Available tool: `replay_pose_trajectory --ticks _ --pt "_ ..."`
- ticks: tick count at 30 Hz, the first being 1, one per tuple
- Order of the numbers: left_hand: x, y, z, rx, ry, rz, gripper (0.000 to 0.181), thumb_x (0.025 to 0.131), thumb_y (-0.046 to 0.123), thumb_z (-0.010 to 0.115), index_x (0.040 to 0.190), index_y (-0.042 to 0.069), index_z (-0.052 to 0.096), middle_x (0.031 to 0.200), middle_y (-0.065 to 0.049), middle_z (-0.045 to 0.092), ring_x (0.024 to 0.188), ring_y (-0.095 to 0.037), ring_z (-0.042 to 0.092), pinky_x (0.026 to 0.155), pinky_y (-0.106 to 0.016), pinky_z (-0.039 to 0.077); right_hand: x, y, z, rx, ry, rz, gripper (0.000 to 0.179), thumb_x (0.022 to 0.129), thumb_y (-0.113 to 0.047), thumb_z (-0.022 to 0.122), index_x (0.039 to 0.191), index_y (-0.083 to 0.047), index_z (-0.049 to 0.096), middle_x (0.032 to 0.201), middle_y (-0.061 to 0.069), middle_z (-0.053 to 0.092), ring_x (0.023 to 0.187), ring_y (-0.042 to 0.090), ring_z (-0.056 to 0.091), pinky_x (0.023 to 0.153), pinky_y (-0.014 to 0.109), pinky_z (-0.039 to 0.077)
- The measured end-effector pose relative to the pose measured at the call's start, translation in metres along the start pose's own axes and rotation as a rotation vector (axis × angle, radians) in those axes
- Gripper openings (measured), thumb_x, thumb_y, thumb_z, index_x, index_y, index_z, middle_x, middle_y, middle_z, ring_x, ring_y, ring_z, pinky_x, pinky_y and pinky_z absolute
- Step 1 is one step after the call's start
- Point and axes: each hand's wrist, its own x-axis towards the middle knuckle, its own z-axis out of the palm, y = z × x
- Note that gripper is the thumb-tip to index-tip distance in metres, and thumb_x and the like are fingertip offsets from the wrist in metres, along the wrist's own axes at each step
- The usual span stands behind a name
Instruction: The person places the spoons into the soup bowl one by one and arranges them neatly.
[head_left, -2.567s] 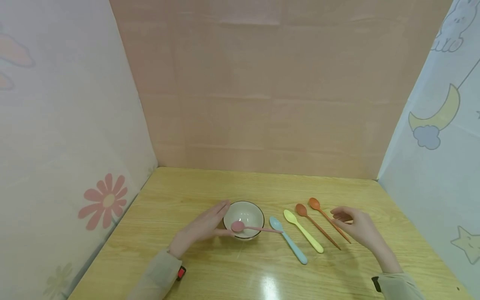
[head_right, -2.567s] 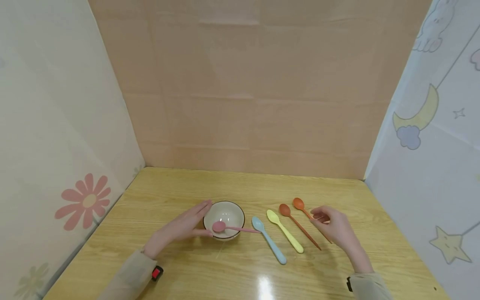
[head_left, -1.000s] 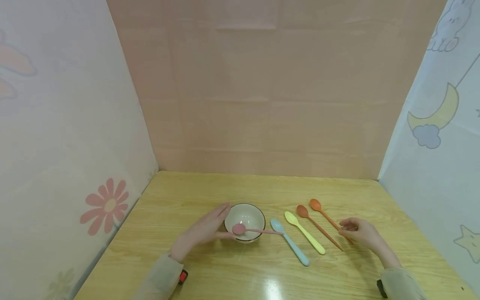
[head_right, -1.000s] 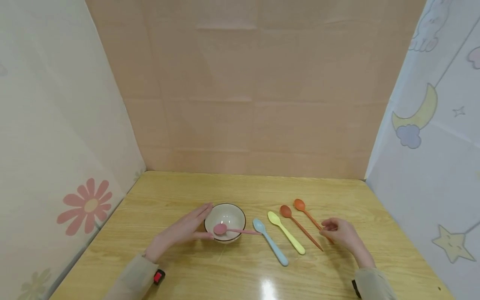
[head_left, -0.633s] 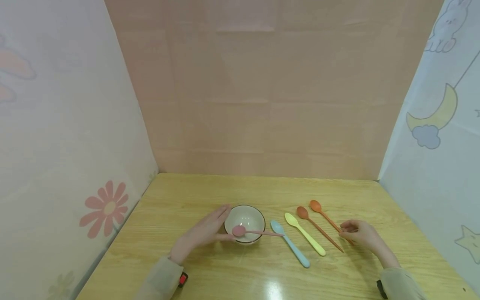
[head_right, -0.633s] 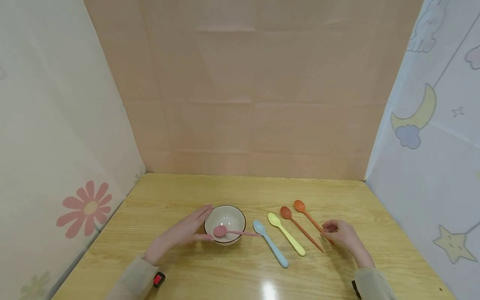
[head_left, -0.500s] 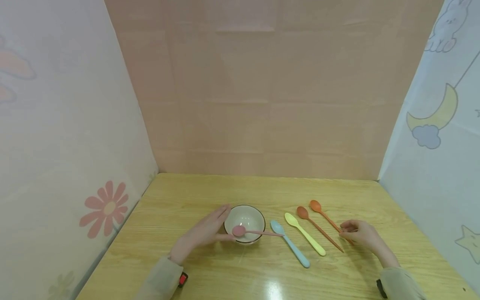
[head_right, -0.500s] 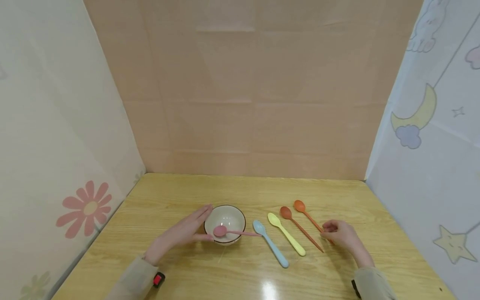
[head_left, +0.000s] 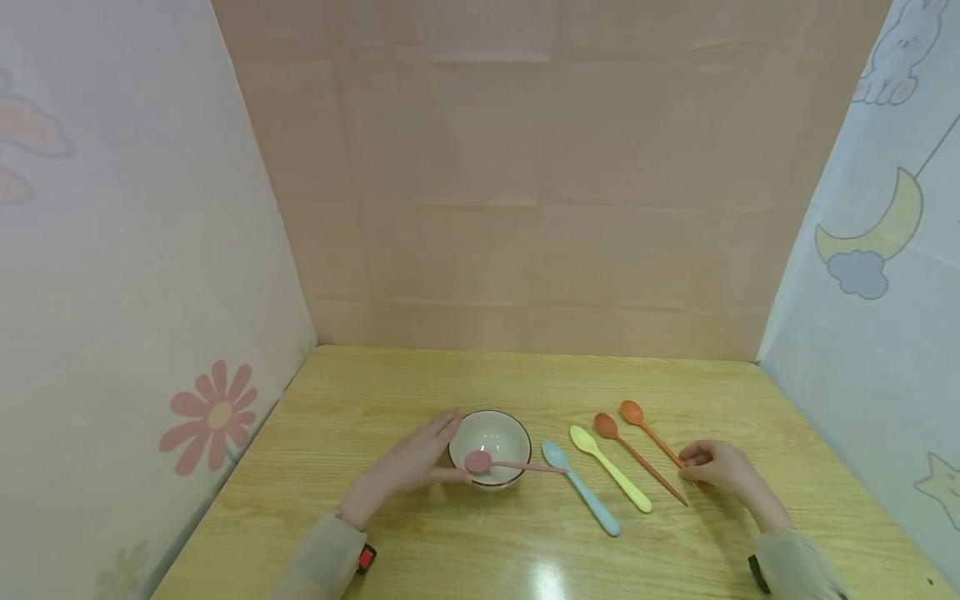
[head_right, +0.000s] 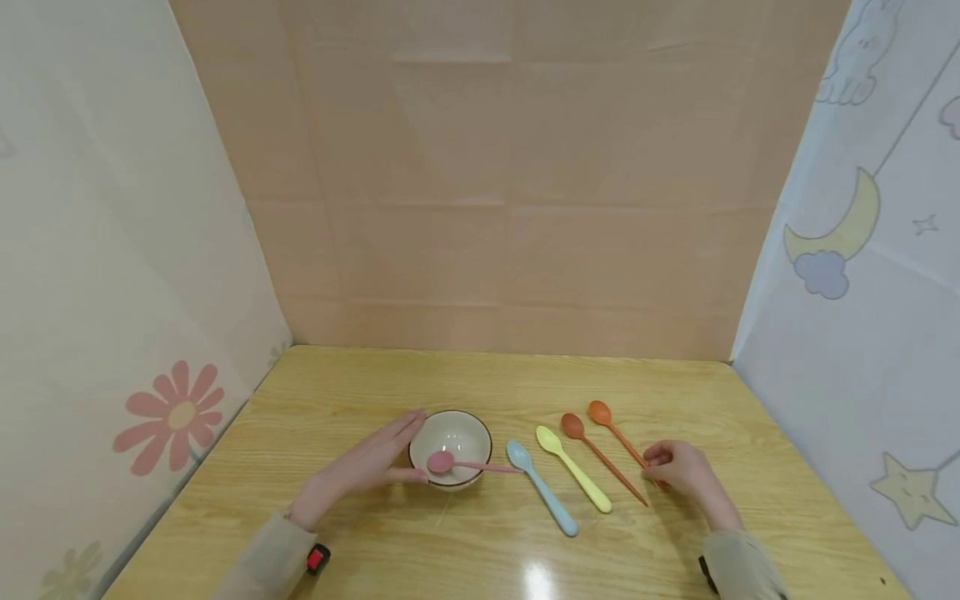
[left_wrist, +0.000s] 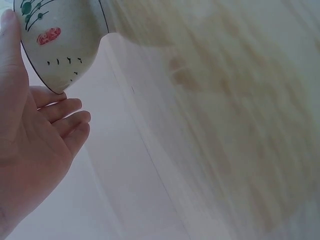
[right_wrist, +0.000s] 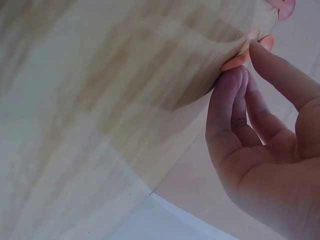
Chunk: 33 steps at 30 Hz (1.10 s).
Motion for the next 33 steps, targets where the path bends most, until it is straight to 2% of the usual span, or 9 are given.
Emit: replay_pose_trajectory --ticks 10,27,33 --pt "0.0002 0.0011 -0.0009 0.010 0.002 0.007 0.104 0.085 0.067 0.059 0.154 -0.003 0.028 0.160 -0.022 0.032 0.149 -0.033 0.034 0.121 -0.046 0.035 -0.0001 -0.0029 0.0022 -0.015 0.029 -0.012 0.024 0.086 -0.007 0.071 0.105 0.008 0.066 0.091 0.012 0.070 0.082 0.016 0.061 0.063 0.022 0.048" --pt "-0.0013 0.0033 -0.0025 -0.002 -0.008 -0.011 0.104 0.085 0.068 0.059 0.155 -0.002 0.027 0.161 -0.020 0.031 0.149 -0.033 0.033 0.120 -0.046 0.035 0.0025 -0.0049 0.0018 -0.069 0.057 -0.024 0.024 0.086 -0.006 0.071 0.104 0.008 0.070 0.093 0.017 0.073 0.081 0.019 0.064 0.068 0.030 0.052" --pt "-0.0014 0.0046 -0.0039 -0.011 -0.008 -0.013 0.103 0.086 0.066 0.060 0.155 -0.002 0.027 0.161 -0.021 0.031 0.149 -0.033 0.033 0.121 -0.047 0.035 0.0015 -0.0062 0.0011 -0.071 0.058 -0.020 0.024 0.086 -0.008 0.071 0.104 0.008 0.070 0.091 0.015 0.072 0.080 0.016 0.062 0.067 0.029 0.051"
